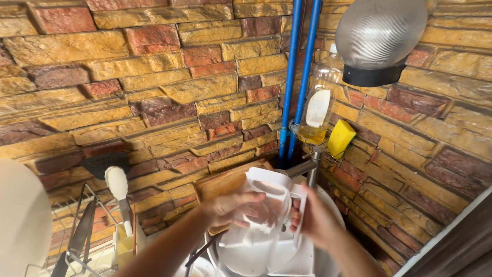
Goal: The person wipes a table surface with a cloth, washes hands at a sink, rinses a clear pitcher, and fills it with water from a large blue dispenser. The person then places the filled pitcher on the table and washes a spoon with a sponge.
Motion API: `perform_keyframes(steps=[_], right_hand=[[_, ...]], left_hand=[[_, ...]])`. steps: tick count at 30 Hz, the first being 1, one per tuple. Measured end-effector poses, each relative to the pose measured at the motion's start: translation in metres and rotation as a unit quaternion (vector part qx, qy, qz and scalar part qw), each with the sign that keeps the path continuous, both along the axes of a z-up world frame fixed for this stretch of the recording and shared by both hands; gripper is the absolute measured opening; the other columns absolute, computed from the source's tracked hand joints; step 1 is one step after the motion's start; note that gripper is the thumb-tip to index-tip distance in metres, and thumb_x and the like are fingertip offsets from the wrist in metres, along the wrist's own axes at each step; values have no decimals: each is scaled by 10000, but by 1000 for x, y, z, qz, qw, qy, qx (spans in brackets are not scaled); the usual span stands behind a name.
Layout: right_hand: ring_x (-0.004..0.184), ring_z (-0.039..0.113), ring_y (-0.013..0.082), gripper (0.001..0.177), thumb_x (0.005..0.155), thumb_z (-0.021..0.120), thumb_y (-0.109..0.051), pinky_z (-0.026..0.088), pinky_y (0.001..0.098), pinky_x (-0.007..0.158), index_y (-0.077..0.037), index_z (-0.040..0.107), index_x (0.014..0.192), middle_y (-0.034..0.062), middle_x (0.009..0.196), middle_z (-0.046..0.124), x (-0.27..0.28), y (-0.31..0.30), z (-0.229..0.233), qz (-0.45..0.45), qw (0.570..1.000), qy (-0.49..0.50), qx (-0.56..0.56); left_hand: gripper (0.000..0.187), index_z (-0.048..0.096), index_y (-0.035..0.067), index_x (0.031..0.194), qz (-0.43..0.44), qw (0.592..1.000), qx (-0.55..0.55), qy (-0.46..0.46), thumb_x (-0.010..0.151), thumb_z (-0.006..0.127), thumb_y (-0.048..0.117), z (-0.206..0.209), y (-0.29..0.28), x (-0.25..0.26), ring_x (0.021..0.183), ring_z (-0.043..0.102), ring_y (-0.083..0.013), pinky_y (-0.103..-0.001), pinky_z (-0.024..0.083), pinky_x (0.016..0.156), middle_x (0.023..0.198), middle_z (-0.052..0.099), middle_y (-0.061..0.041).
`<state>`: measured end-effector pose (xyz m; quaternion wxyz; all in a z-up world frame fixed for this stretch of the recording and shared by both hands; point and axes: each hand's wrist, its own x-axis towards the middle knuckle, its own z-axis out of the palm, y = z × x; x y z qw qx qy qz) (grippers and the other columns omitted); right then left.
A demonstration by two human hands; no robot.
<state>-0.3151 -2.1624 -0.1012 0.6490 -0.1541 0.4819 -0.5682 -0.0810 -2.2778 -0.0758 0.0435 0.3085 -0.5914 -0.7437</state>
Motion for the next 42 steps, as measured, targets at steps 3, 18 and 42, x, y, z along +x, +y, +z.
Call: perform_keyframes(steps=[3,18,42], right_hand=[[581,648,223,643,935,514,-635,521,330,479,-9,651,883,111,679,647,-47,-21,45,2,929,369,14],[927,681,321,882,869,702,-598,573,435,799,15,448,1451,252,1147,699,-102,-144,59,66,536,839,64],[976,716,206,793,883,617,65,634,350,810,-325,441,1551,168,1197,646,-170,-137,84,305,719,624,10]], left_hand=[[1129,406,166,1538,50,998,27,35,622,809,690,-20,1,-21,1394,499,-453,-609,431,1078,1539,443,-239],[1325,31,166,1565,134,990,18,-36,618,854,595,-25,2,-93,1282,586,-421,-624,548,961,1376,545,-304],[1139,316,173,1541,43,987,144,56,636,885,567,-70,-57,-110,1318,509,-450,-675,430,1017,1462,440,-223]])
